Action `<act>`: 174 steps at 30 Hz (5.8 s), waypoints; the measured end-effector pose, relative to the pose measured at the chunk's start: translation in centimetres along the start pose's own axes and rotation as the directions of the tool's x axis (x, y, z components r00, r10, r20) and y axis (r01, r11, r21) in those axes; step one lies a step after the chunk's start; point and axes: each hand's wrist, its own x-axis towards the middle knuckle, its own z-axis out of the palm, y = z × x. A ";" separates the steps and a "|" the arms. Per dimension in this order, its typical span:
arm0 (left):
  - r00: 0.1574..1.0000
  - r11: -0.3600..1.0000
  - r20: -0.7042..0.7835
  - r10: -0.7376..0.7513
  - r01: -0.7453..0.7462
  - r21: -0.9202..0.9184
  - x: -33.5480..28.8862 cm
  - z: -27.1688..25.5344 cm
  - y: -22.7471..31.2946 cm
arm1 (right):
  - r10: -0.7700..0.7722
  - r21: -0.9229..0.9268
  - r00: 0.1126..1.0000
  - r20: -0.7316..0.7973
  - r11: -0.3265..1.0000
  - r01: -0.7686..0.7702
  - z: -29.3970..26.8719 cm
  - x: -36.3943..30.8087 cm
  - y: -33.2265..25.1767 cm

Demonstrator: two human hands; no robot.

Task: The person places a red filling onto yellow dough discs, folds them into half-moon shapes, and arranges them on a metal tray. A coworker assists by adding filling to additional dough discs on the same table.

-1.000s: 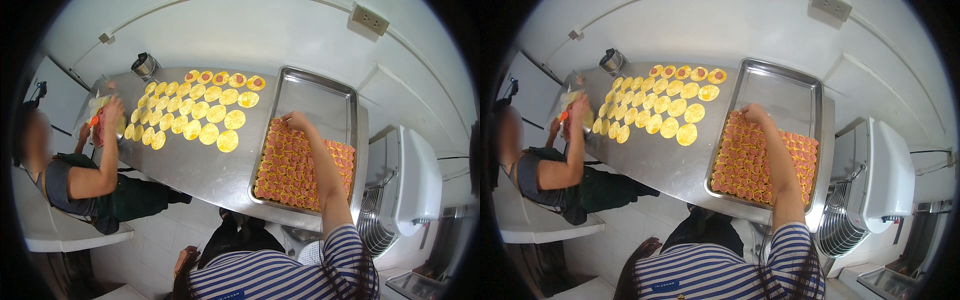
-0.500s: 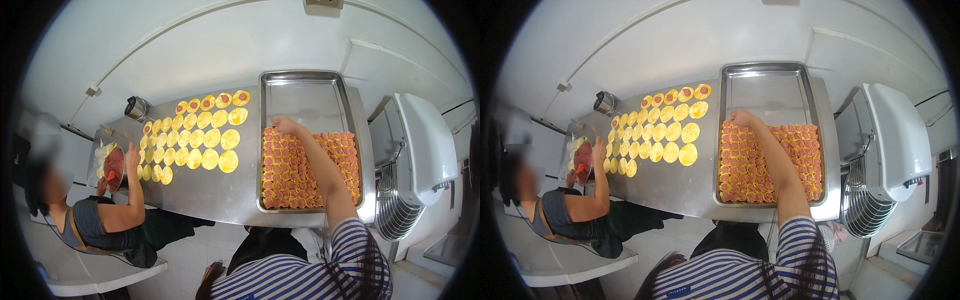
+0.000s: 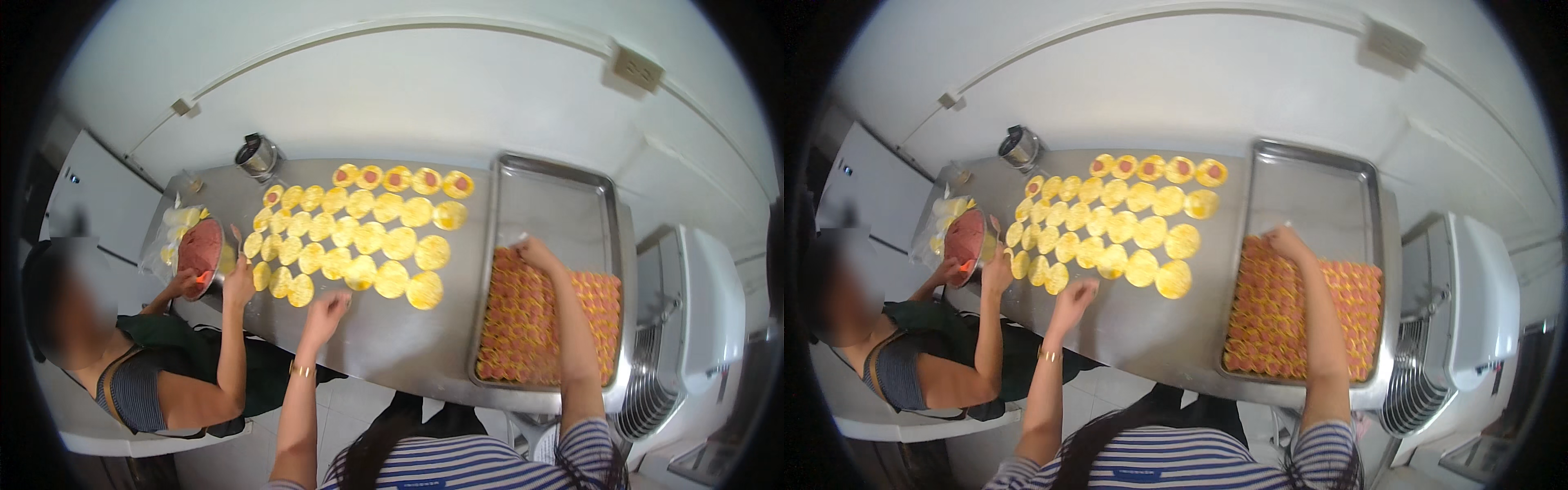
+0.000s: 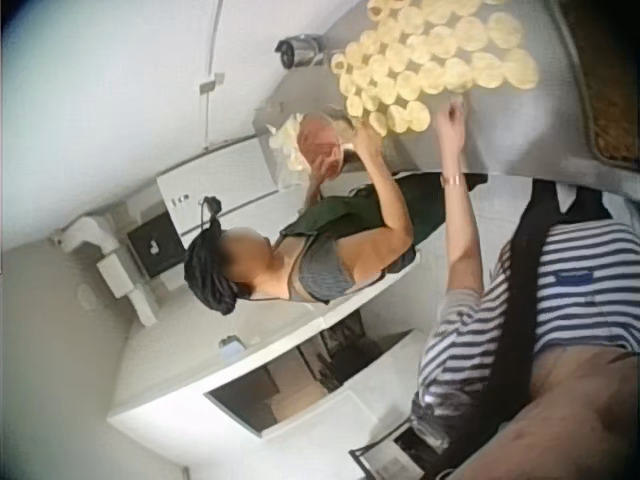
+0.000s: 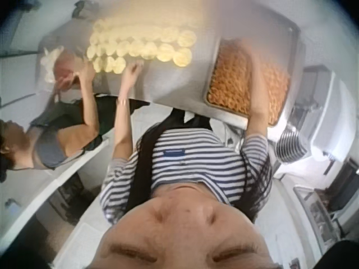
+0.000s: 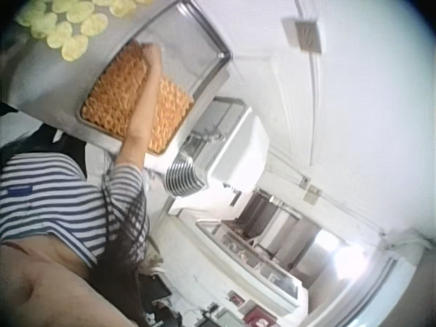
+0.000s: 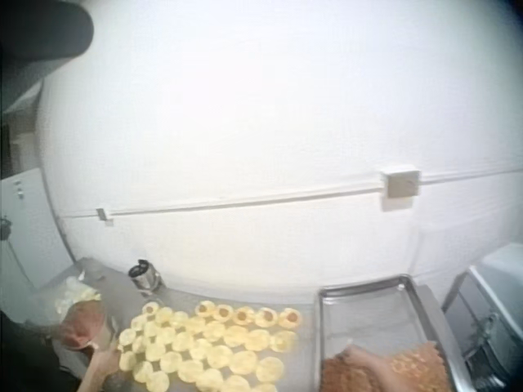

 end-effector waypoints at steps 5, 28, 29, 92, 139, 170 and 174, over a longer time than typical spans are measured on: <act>0.922 0.992 -0.372 0.110 -0.081 0.092 18.9 -3.4 -4.4 | 0.035 0.199 0.914 -0.404 0.979 0.050 0.2 -3.3 -1.0; 0.944 0.943 -0.275 0.183 -0.090 0.320 43.0 -2.5 -14.9 | 0.452 0.333 0.591 -0.668 0.892 -0.305 5.1 -25.6 -8.7; 0.969 0.991 -0.246 0.025 0.008 0.133 43.7 -2.7 -15.3 | 0.468 0.341 0.581 -0.666 0.884 -0.321 5.3 -25.7 -8.7; 0.960 0.524 0.270 -0.077 0.270 -0.808 -10.9 13.3 -1.4 | 0.117 0.944 0.958 -0.262 0.237 0.230 26.5 -17.4 -16.1; 0.849 0.946 0.419 0.322 -0.302 -0.117 -8.3 13.7 0.1 | 0.007 0.240 0.867 -0.499 0.962 0.130 24.9 -18.8 -15.8; 0.907 0.956 0.317 0.277 -0.225 -0.191 -9.8 15.0 -0.2 | -0.036 0.097 0.815 -0.578 0.989 0.112 24.4 -20.0 -16.9; 0.901 0.942 0.313 0.301 -0.230 -0.244 -9.8 15.4 -0.1 | -0.028 0.103 0.884 -0.467 0.991 0.086 24.5 -20.0 -16.6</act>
